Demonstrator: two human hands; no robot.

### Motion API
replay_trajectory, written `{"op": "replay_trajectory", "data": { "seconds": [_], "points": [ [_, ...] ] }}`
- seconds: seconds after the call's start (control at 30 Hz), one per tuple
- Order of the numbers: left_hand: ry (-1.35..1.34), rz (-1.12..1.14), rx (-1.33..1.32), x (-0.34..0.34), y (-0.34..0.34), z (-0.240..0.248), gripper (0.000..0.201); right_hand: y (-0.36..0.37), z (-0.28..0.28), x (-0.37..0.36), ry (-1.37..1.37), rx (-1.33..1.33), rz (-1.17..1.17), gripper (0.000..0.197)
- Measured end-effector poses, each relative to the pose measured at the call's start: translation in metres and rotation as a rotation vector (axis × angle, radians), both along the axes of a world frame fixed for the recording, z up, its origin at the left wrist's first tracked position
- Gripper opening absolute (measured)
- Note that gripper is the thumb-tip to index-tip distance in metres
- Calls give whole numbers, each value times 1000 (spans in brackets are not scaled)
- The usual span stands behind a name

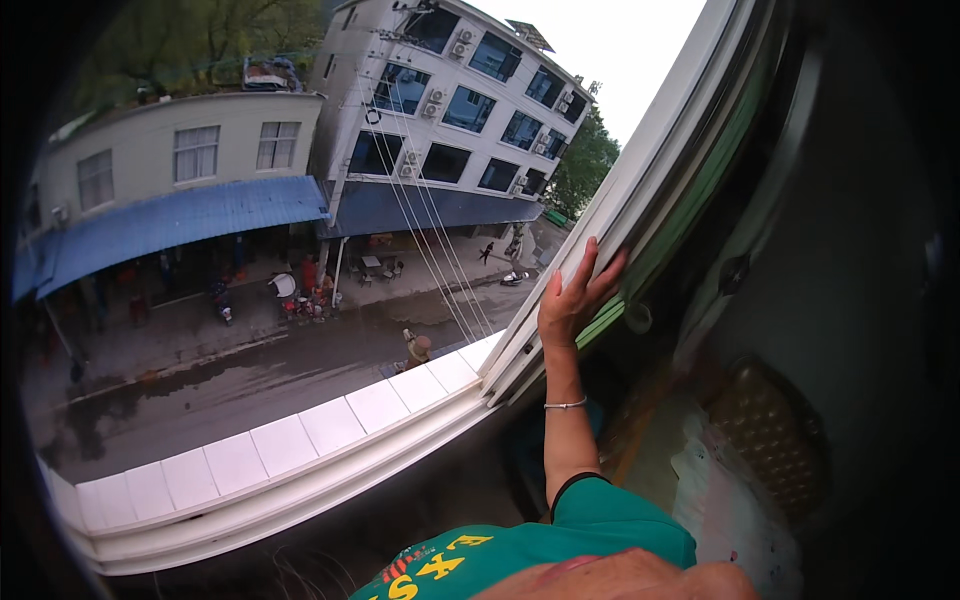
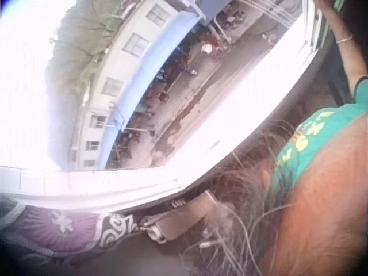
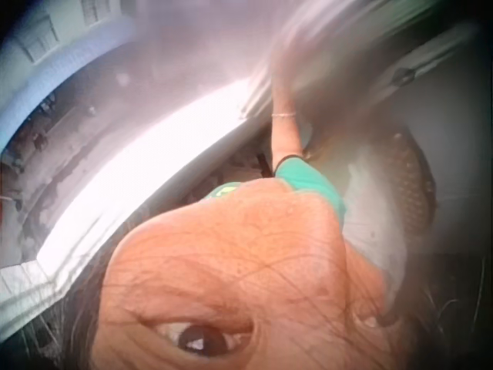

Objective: The person wipes the white window frame and sill with a gray cloth, moving along the edges and corners. They then place the cloth on a nearby table and pick up a mop, dipping it into a bucket of water.

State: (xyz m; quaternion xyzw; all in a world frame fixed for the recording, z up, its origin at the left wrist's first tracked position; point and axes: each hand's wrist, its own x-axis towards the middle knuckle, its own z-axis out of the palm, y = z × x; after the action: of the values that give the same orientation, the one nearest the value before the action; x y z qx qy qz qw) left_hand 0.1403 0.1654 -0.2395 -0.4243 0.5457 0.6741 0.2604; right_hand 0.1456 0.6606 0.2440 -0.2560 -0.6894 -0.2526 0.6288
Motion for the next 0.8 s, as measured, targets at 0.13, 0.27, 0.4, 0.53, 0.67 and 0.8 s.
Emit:
{"op": "replay_trajectory", "data": {
  "seconds": [0.13, 0.27, 0.4, 0.53, 0.67, 0.8],
  "points": [
    [11, -30, 34, -10, 3, -1, 22, 7, -7, 0, 25, 24, -10, 79],
    [15, -44, 62, -13, 2, -7, 22, 9, -10, 2, 36, 27, -9, 78],
    [13, -54, 87, -14, -5, -14, 23, 25, -17, 5, 42, 41, -38, 78],
    [-10, -6, 103, -3, -26, -30, 23, 31, -16, 1, 60, 55, -39, 79],
    [-107, 182, 125, 50, -85, -82, 23, 34, -25, -6, 6, 9, -41, 78],
    [-160, 611, 71, 114, -146, -146, 28, 27, -3, 2, -19, 23, 45, 77]
  ]
}}
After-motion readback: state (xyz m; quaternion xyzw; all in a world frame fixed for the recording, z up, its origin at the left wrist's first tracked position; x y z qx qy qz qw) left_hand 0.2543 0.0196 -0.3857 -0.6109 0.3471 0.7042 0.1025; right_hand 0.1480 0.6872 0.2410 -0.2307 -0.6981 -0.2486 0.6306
